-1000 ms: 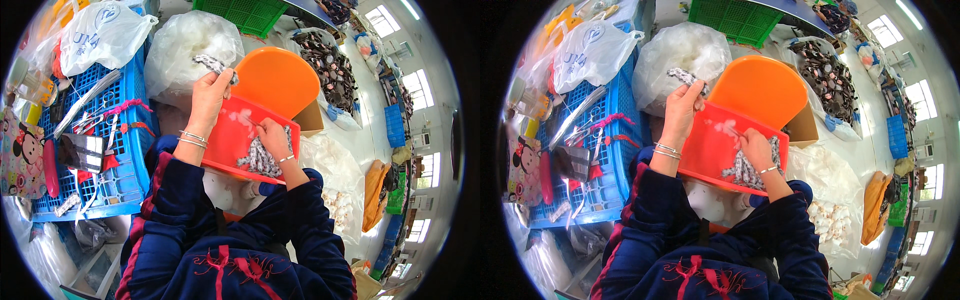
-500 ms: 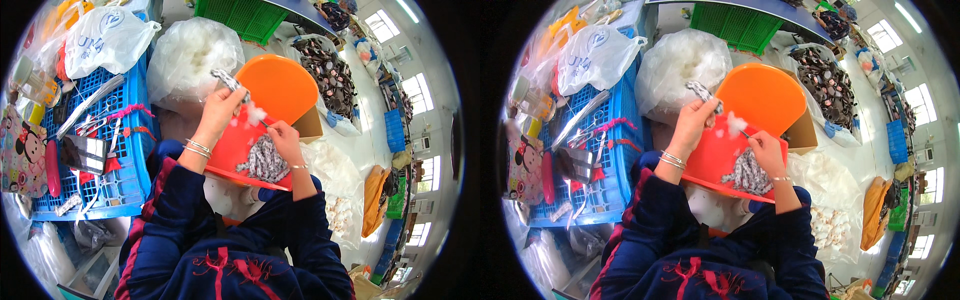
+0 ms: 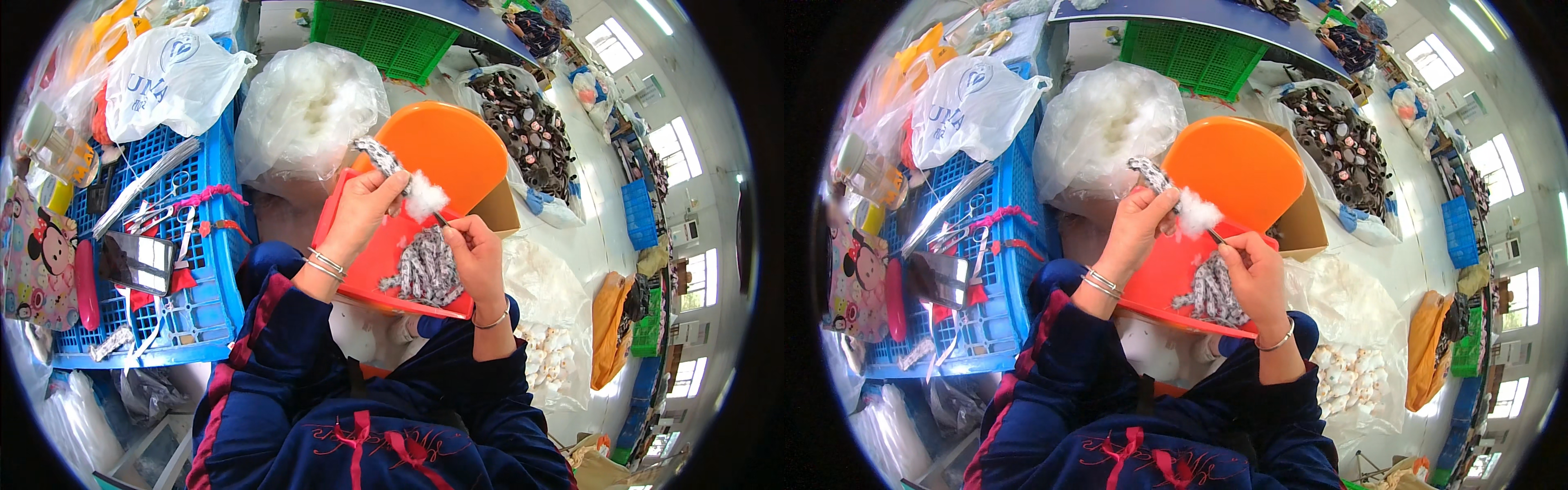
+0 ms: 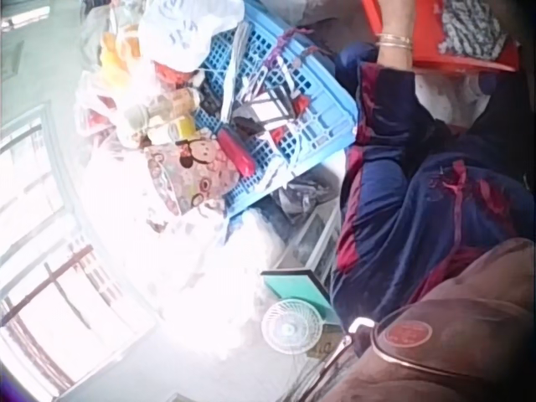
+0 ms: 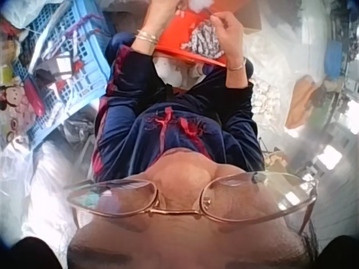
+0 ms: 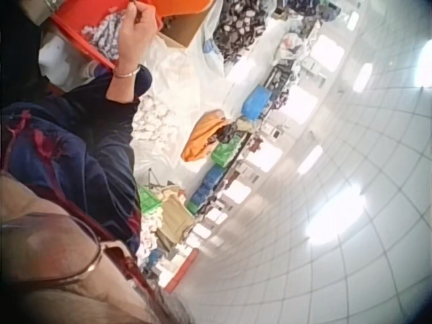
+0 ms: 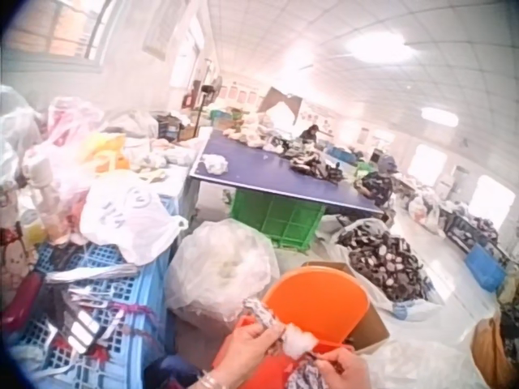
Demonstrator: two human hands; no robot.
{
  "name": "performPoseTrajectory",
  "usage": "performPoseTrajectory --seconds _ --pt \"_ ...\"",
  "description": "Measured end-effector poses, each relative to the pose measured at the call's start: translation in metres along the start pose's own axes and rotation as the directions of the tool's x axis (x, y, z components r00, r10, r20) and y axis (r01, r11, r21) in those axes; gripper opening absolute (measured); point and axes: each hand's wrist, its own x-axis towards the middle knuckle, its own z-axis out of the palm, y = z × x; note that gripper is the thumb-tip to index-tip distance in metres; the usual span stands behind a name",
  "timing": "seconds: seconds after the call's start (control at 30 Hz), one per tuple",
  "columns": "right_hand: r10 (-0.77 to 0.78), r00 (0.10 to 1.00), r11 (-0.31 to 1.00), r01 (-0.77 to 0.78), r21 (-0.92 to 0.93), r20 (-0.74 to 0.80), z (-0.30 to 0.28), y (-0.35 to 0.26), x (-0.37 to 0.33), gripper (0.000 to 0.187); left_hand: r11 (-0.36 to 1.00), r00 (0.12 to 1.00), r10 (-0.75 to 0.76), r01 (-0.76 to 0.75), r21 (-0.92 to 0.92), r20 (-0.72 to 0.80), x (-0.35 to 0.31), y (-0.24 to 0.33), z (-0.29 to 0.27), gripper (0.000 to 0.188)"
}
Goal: The person uses a metal tool to push white cotton-like filling into a grey and white knitted textile piece held in a red tray. The person repeatedly inserts the tool, adjusts the textile, and adds more filling from a nearby bag.
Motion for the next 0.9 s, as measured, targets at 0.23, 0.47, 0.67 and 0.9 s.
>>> performPoseTrajectory --seconds 0.23,0.47,0.67,0.9 --pt "0.01 0.999 1.0 -0.011 0.02 0.033 0.01 -0.007 0.001 0.008 0.98 0.996 -0.003 -0.015 0.2 0.093 -0.003 -0.011 -0.001 0.025" --pt "0.084 0.994 0.968 -0.098 0.229 0.074 0.022 -0.006 0.009 0.007 0.973 0.994 -0.058 0.035 0.227 0.097 -0.014 -0.011 0.014 0.025" --pt "0.072 0.991 0.984 -0.089 0.157 0.109 0.022 -0.011 0.011 0.008 0.98 0.99 -0.088 0.067 0.189 0.106 -0.009 -0.005 0.006 0.022" --pt "0.088 0.993 0.979 -0.1 0.178 0.074 0.019 -0.004 0.008 0.007 0.967 0.994 -0.074 0.052 0.248 0.081 -0.008 0.001 0.009 0.02"
